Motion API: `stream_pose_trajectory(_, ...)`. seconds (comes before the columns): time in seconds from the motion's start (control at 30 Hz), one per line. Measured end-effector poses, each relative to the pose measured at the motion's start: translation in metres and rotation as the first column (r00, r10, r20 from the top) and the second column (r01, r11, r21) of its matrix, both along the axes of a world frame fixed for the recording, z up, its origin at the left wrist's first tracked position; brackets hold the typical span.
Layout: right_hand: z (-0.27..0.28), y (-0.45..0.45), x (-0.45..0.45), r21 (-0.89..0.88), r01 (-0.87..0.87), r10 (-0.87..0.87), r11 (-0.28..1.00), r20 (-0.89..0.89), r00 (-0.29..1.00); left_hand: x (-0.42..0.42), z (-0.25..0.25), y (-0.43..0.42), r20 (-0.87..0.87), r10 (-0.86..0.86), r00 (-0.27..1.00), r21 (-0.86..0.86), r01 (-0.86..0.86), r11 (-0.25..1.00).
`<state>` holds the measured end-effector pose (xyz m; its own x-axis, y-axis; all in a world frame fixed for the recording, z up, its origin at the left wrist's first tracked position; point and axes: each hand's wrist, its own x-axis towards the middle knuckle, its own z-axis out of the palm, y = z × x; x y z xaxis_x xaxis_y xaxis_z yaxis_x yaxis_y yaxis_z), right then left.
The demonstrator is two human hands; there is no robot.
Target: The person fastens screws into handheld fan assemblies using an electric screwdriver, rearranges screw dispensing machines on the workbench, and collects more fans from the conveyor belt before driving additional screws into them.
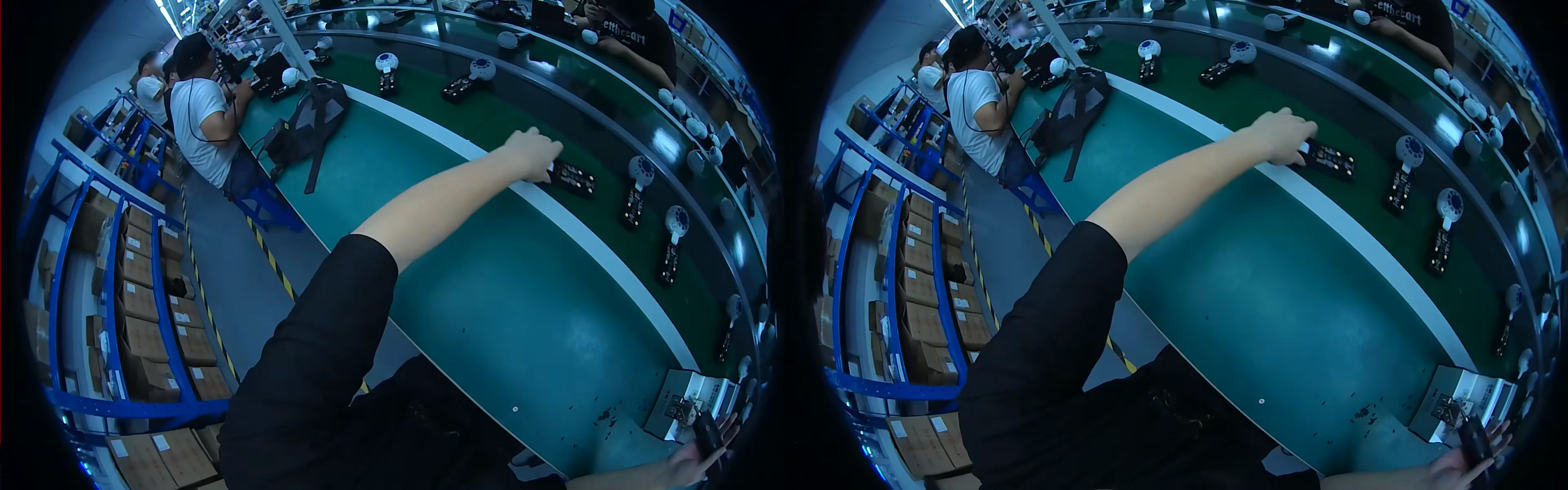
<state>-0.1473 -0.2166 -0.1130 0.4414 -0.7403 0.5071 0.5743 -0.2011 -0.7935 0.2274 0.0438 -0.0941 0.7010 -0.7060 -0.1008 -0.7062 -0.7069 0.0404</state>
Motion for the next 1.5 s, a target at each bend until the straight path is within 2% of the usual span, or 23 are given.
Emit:
stream_pose_trajectory(0.07, -0.002, -0.009, -0.004, 0.012, 0.000, 0.000, 1.000, 0.006, 1.000, 0.022, -0.006, -0.004, -0.031, 0.041, 0.999, -0.041, -0.042, 0.998)
stream_pose_trajectory(0.17, -0.013, -0.016, 0.002, 0.044, -0.035, 0.035, 0.998, 0.006, 0.999, 0.038, -0.007, -0.021, 0.033, 0.049, 0.998, -0.018, -0.049, 0.999)
stream_pose_trajectory(0.2, -0.015, -0.019, 0.005, 0.058, -0.053, 0.052, 0.997, 0.004, 0.999, 0.039, 0.001, -0.025, 0.002, 0.072, 0.997, 0.012, -0.072, 0.997)
stream_pose_trajectory(0.27, -0.018, -0.023, 0.013, 0.083, -0.079, 0.079, 0.993, -0.006, 0.997, 0.061, 0.006, -0.043, -0.246, 0.177, 0.953, 0.080, -0.162, 0.984)
stream_pose_trajectory(0.33, -0.020, -0.027, 0.018, 0.106, -0.091, 0.093, 0.990, -0.013, 0.996, 0.059, 0.031, -0.056, -0.395, 0.258, 0.882, 0.148, -0.216, 0.965)
stream_pose_trajectory(0.37, -0.021, -0.029, 0.019, 0.111, -0.102, 0.104, 0.989, -0.013, 0.994, 0.069, 0.025, -0.069, -0.412, 0.231, 0.881, 0.113, -0.202, 0.973)
stream_pose_trajectory(0.43, -0.022, -0.032, 0.022, 0.121, -0.114, 0.117, 0.986, -0.014, 0.993, 0.053, 0.031, -0.092, -0.235, 0.229, 0.945, -0.090, -0.256, 0.962)
stream_pose_trajectory(0.47, -0.022, -0.032, 0.023, 0.121, -0.123, 0.125, 0.985, -0.014, 0.992, 0.036, 0.033, -0.104, -0.152, 0.181, 0.972, -0.173, -0.207, 0.963)
stream_pose_trajectory(0.5, -0.022, -0.033, 0.024, 0.120, -0.125, 0.128, 0.985, -0.014, 0.992, 0.027, 0.026, -0.127, -0.125, 0.197, 0.972, -0.227, -0.222, 0.948)
stream_pose_trajectory(0.53, -0.022, -0.034, 0.023, 0.123, -0.129, 0.132, 0.984, -0.012, 0.991, 0.009, 0.026, -0.147, -0.175, 0.208, 0.962, -0.272, -0.251, 0.929)
stream_pose_trajectory(0.57, -0.022, -0.035, 0.022, 0.122, -0.132, 0.135, 0.984, -0.012, 0.991, -0.009, 0.024, -0.160, -0.175, 0.201, 0.964, -0.257, -0.242, 0.936)
stream_pose_trajectory(0.63, -0.020, -0.036, 0.021, 0.122, -0.135, 0.138, 0.983, -0.015, 0.990, -0.043, 0.029, -0.177, -0.204, 0.181, 0.962, -0.109, -0.206, 0.972)
stream_pose_trajectory(0.73, -0.019, -0.040, 0.014, 0.120, -0.138, 0.141, 0.983, -0.017, 0.990, -0.049, 0.000, -0.207, -0.207, 0.273, 0.939, -0.168, -0.309, 0.936)
stream_pose_trajectory(0.83, -0.016, -0.047, 0.007, 0.118, -0.144, 0.146, 0.982, -0.006, 0.989, -0.059, 0.001, -0.195, -0.220, 0.214, 0.952, -0.275, -0.271, 0.922)
stream_pose_trajectory(0.9, -0.015, -0.052, 0.002, 0.120, -0.154, 0.154, 0.981, 0.010, 0.988, -0.082, 0.021, -0.170, -0.178, 0.145, 0.973, -0.297, -0.194, 0.935)
stream_pose_trajectory(0.97, -0.013, -0.057, -0.004, 0.122, -0.162, 0.160, 0.979, 0.021, 0.987, -0.108, 0.031, -0.134, -0.131, 0.087, 0.988, -0.360, -0.129, 0.924)
stream_pose_trajectory(1.03, -0.011, -0.060, -0.011, 0.122, -0.169, 0.167, 0.978, 0.032, 0.985, -0.140, 0.044, -0.087, -0.096, 0.064, 0.993, -0.354, -0.094, 0.930)
stream_pose_trajectory(1.17, -0.006, -0.069, -0.032, 0.102, -0.173, 0.168, 0.980, 0.056, 0.984, -0.187, 0.034, 0.006, -0.019, 0.084, 0.996, -0.536, -0.081, 0.840)
stream_pose_trajectory(1.23, -0.004, -0.072, -0.045, 0.098, -0.170, 0.164, 0.981, 0.065, 0.984, -0.207, 0.031, 0.044, 0.004, 0.145, 0.989, -0.541, -0.120, 0.832)
stream_pose_trajectory(1.4, 0.000, -0.084, -0.071, 0.095, -0.171, 0.163, 0.981, 0.088, 0.983, -0.249, 0.031, 0.100, -0.073, 0.306, 0.949, -0.351, -0.311, 0.883)
stream_pose_trajectory(1.5, 0.002, -0.092, -0.085, 0.095, -0.173, 0.164, 0.980, 0.096, 0.982, -0.257, 0.034, 0.099, 0.035, 0.319, 0.947, -0.371, -0.284, 0.884)
